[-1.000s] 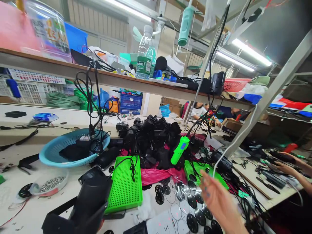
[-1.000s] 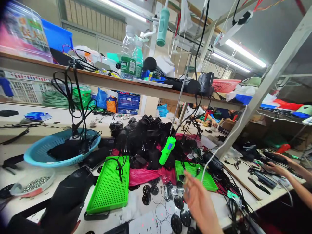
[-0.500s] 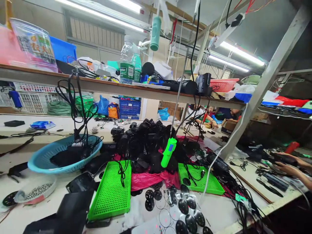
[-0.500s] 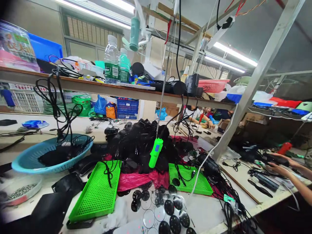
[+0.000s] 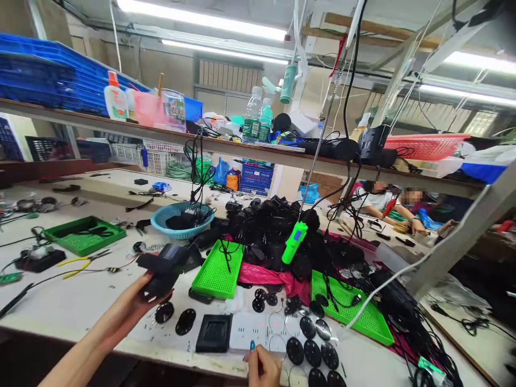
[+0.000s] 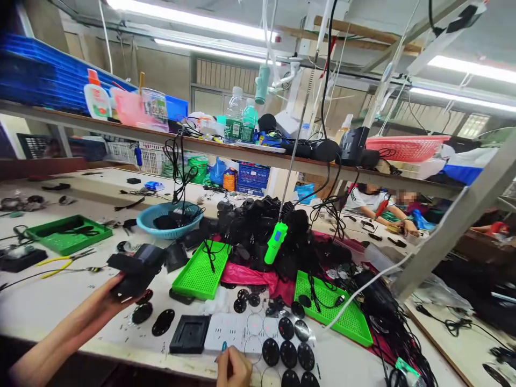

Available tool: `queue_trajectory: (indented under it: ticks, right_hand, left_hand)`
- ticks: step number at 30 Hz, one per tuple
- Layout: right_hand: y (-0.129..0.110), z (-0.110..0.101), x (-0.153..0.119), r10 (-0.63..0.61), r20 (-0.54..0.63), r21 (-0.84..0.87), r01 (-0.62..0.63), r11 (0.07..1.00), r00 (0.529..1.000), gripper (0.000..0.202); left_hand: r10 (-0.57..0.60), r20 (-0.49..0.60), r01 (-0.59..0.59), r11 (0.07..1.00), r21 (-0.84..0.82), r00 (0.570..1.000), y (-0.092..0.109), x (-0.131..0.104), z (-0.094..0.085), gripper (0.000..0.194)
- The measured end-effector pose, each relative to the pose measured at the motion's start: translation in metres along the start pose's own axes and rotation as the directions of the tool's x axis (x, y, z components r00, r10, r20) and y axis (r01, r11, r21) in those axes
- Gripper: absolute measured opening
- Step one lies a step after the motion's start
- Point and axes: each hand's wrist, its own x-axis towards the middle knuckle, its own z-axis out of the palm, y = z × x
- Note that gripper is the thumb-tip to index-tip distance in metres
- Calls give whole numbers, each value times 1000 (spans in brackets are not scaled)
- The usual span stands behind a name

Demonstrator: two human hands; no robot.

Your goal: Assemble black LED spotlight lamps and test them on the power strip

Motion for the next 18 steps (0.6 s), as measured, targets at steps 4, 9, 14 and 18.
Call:
queue_trajectory:
  ticks: [4, 9, 14, 18]
  right_hand:
    - [-3, -13, 9, -30, 61, 11, 29, 1000, 998, 45]
    - [-13, -24, 29, -82, 160, -48, 90, 995, 984, 53]
    - [-62, -27, 87, -43, 204, -274, 100, 957, 978, 40]
    - [-110, -14, 166, 85, 167, -459, 1, 889, 982, 33]
  left_hand:
    - [28, 116, -41, 994, 104, 993, 1, -5, -15, 28]
    - [11, 154, -33, 990, 140, 988, 10, -4, -35, 25]
    - [-99, 207, 77, 991, 114, 973, 16, 14, -50, 21]
    - [-114, 229, 87, 988, 125, 967, 15, 29, -44, 15]
